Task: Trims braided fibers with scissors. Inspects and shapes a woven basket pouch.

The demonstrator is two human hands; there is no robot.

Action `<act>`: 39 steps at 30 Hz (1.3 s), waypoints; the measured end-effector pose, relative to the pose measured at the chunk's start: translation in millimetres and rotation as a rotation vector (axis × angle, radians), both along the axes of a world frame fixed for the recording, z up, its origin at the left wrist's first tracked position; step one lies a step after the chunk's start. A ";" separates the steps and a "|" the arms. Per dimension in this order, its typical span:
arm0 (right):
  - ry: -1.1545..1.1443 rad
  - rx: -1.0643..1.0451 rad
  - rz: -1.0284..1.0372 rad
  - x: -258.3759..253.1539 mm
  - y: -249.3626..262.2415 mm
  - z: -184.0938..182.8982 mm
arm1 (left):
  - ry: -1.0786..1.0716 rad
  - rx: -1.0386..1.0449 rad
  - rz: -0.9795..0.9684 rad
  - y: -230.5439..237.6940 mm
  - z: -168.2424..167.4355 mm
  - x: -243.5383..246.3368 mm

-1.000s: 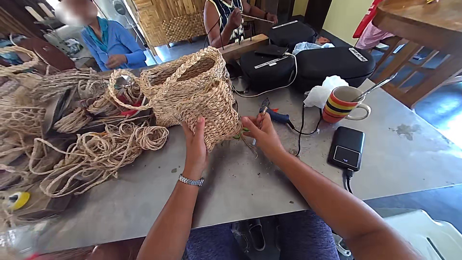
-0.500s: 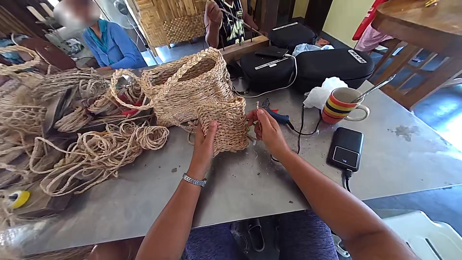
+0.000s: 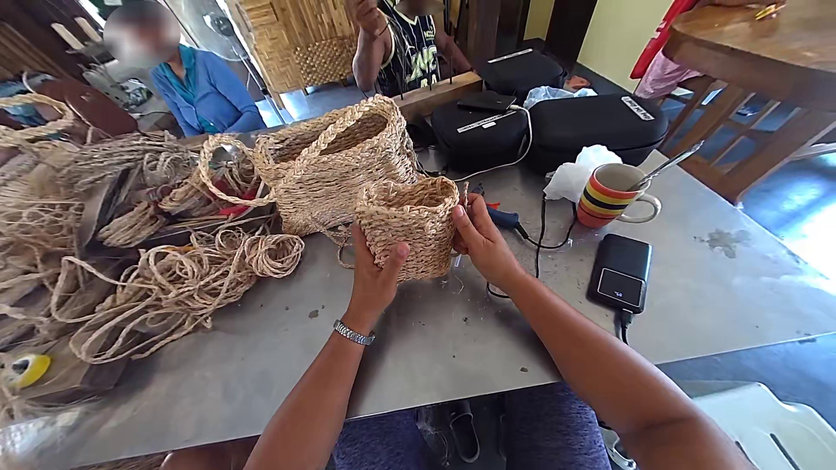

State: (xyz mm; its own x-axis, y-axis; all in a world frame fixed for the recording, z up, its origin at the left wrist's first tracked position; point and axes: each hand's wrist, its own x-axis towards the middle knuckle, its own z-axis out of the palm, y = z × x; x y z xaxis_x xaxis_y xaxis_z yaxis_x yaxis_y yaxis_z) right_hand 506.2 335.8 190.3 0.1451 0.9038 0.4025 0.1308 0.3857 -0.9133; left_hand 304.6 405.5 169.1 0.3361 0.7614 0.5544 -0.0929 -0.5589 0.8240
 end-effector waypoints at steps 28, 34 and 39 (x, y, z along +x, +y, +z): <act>0.010 -0.054 0.012 -2.1 3.1 -3.8 | 0.110 -0.063 0.041 -4.1 -0.8 3.2; 0.171 -0.135 0.020 2.3 4.5 -2.2 | 0.132 0.086 0.073 6.8 -5.6 -0.7; 0.304 -0.119 0.121 5.5 -0.8 6.2 | 0.226 0.355 0.039 13.7 -9.5 -5.9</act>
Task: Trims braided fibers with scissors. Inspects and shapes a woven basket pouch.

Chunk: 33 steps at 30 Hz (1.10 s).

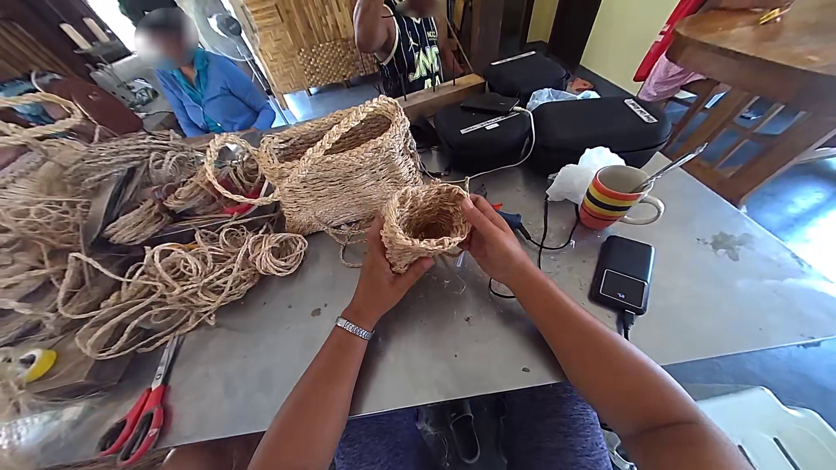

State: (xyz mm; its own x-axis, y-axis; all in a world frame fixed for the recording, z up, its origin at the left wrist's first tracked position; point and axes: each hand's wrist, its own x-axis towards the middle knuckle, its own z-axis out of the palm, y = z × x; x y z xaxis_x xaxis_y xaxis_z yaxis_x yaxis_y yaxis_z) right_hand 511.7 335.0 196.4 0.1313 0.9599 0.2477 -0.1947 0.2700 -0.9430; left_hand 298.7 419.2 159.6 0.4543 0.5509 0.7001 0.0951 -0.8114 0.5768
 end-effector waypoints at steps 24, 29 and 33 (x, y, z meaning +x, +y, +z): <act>-0.191 0.025 -0.175 -6.8 -0.3 -2.0 | -0.170 0.100 -0.102 -8.5 12.3 3.7; -0.122 0.058 -0.201 2.7 12.6 -4.2 | -0.130 0.288 -0.036 -7.4 22.4 -1.2; -0.117 0.062 -0.200 0.9 13.0 -4.1 | -0.092 0.349 -0.027 -8.9 26.4 -4.4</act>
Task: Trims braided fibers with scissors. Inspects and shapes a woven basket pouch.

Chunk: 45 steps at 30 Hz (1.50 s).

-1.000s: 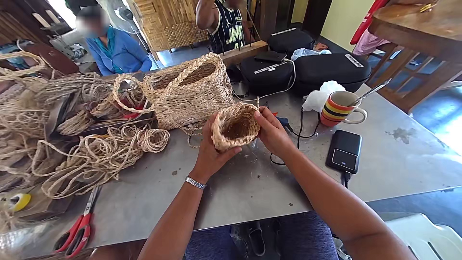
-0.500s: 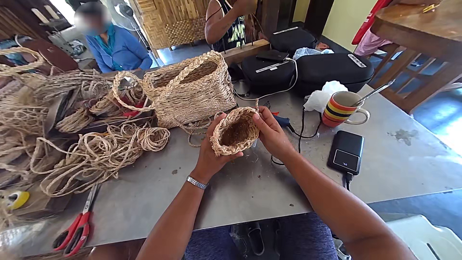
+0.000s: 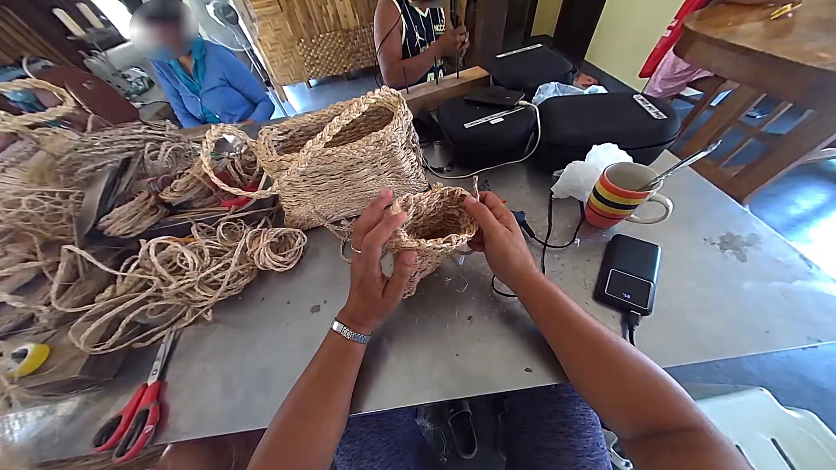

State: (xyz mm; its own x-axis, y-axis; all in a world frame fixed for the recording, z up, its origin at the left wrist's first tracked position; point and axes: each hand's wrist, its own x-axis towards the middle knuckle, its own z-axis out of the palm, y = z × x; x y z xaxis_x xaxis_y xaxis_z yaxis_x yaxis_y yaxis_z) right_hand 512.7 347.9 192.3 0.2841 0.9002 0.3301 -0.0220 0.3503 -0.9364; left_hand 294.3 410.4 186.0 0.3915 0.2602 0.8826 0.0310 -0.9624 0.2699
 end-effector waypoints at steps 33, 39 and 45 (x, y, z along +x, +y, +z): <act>-0.905 0.123 -0.518 22.5 0.5 -3.1 | -0.122 -1.091 -0.014 25.4 -21.6 0.4; -1.112 0.286 -0.323 -4.0 1.4 -9.9 | -0.074 -1.076 0.154 29.3 -22.5 -2.0; -1.122 0.110 -0.228 -5.4 3.6 -24.5 | -0.007 -0.748 0.520 31.7 -17.7 -12.3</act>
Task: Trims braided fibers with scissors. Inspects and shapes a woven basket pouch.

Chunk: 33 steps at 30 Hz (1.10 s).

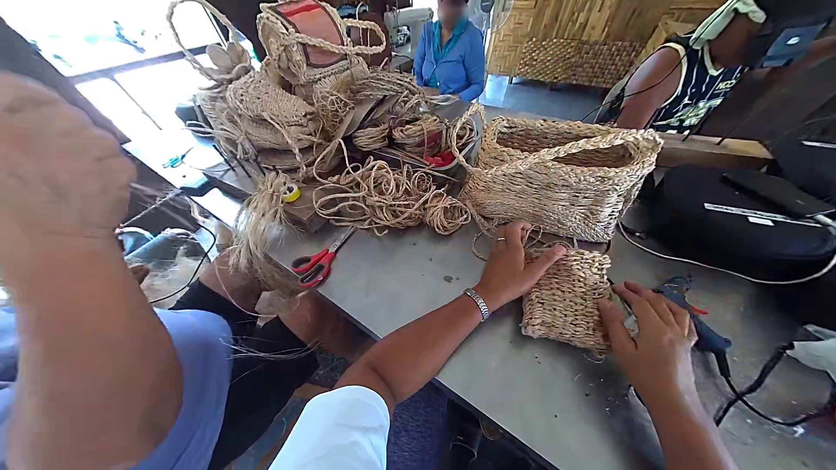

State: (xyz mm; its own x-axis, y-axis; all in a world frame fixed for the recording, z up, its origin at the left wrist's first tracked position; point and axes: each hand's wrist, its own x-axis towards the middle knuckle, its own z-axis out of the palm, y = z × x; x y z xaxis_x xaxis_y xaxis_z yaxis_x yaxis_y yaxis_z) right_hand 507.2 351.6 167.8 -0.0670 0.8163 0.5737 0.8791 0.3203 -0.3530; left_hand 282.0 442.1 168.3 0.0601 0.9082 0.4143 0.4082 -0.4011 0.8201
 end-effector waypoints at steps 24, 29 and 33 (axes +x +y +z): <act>0.058 0.043 0.212 -17.6 -5.1 0.3 | 0.432 -0.198 0.764 65.5 -21.3 -226.8; 0.065 0.042 0.213 -18.1 -5.8 0.4 | 0.304 -0.074 0.782 62.6 -22.9 -229.4; 0.068 0.046 0.217 -17.8 -5.2 -0.2 | 0.246 0.140 0.681 63.4 -21.8 -225.7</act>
